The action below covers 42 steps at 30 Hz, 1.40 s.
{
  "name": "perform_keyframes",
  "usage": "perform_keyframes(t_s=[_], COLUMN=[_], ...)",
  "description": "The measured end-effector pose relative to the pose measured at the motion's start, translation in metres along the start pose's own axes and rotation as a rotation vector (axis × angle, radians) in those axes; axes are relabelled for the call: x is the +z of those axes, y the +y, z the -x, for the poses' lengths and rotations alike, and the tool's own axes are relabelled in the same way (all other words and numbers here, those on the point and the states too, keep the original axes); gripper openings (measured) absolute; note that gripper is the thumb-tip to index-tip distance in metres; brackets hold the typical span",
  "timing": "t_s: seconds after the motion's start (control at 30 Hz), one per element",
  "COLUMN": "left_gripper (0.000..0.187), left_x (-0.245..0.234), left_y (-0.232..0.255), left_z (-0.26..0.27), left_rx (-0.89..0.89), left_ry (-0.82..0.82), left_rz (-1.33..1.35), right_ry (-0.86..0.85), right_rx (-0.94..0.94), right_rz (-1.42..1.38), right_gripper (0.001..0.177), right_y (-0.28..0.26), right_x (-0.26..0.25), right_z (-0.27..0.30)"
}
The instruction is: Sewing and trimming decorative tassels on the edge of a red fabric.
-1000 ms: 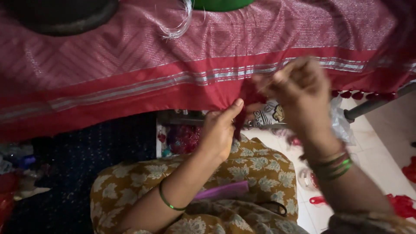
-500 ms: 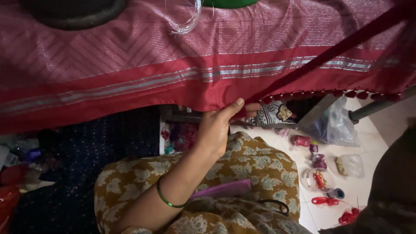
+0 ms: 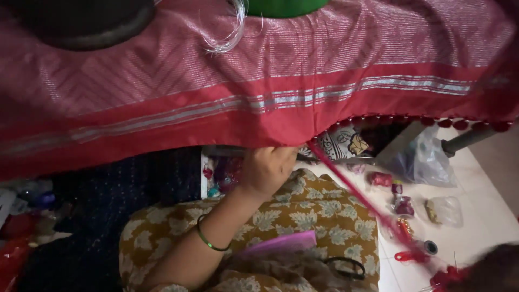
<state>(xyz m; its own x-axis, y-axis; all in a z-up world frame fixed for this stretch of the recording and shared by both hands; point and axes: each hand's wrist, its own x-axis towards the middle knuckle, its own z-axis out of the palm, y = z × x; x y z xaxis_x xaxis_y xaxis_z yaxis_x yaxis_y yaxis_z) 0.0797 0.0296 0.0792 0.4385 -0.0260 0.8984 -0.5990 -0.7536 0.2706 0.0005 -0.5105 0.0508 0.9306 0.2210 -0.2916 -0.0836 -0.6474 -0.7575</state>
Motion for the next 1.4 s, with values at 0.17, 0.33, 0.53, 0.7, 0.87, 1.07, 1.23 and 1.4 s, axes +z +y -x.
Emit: perform_keyframes(t_s=[0.17,0.33,0.53,0.7,0.87,1.07,1.23,1.4], left_gripper=[0.006,0.018,0.022,0.021,0.031,0.025,0.02,0.021], left_x=[0.04,0.04,0.036,0.033,0.014,0.028,0.013,0.002], left_y=[0.001,0.016,0.023,0.026,0.022,-0.006,-0.009,0.002], left_z=[0.023,0.025,0.033,0.042,0.034,0.014,0.0,-0.017], left_rx=[-0.447,-1.007,-1.016,-0.855,-0.579,-1.004,-0.983,-1.24], left_ry=[-0.129,-0.056,-0.055,-0.055,0.108,-0.05,-0.125,-0.303], left_rz=[0.175,1.147,0.964,0.682,0.501,1.049,1.042,0.844], right_ry=[-0.09,-0.108,-0.092,-0.382,-0.128,0.05,0.383,-0.015], right_rx=[0.27,-0.302,-0.508,-0.34,-0.538,-0.696,-0.735,-0.449], right_rz=[0.04,-0.477,-0.885,-1.265,-1.138,-0.674,-0.24,0.063], right_gripper=[0.046,0.037,0.041,0.028,0.014,0.02,0.033,0.015], right_y=[-0.068,-0.087,-0.217,-0.268,-0.267,-0.227,-0.224,-0.159], right_x=[0.24,0.285,0.234,0.22,0.234,0.237,0.228,0.277], right_z=[-0.093,-0.159,-0.207,-0.215,-0.205,-0.197,-0.158,-0.149])
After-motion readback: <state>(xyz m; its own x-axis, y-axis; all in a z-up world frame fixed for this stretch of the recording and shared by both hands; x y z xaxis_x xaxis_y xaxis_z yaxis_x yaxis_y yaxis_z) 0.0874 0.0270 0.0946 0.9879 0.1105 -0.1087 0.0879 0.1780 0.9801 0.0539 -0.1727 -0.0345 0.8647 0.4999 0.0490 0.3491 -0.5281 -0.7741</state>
